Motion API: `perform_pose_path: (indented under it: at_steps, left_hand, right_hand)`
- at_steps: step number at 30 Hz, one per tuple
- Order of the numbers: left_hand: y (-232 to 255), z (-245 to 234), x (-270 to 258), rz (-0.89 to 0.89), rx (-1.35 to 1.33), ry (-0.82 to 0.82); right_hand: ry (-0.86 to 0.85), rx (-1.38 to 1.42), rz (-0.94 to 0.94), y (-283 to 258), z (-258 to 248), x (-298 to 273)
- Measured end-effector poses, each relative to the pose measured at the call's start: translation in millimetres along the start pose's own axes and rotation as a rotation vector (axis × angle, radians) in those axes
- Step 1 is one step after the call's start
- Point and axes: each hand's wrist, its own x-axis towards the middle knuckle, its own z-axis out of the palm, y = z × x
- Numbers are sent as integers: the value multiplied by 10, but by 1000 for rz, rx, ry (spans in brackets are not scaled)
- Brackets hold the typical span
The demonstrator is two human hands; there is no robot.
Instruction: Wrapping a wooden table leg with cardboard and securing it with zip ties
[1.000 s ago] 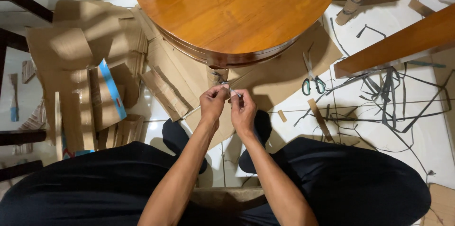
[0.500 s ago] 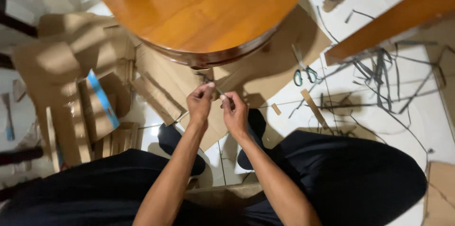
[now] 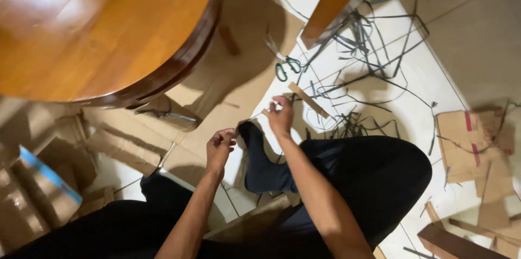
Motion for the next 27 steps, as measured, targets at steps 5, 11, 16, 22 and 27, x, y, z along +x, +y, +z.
perform_pose_path:
  at_steps: [5, 11, 16, 22, 27]
  left_hand:
    - [58, 204, -78, -5, 41, -60]
    - [91, 300, -79, -37, 70, -80]
    - [91, 305, -45, -47, 99, -102]
    - [208, 453, -116, 13, 68, -162]
    - [450, 669, -175, 123, 33, -419]
  right_hand:
    - [-47, -404, 12, 923, -327, 62]
    - [-144, -333, 274, 853, -308, -87]
    - [-197, -343, 287, 939, -242, -53]
    - [-74, 259, 171, -1724, -1272, -290]
    - [342, 126, -227, -2316, -2534, -1014]
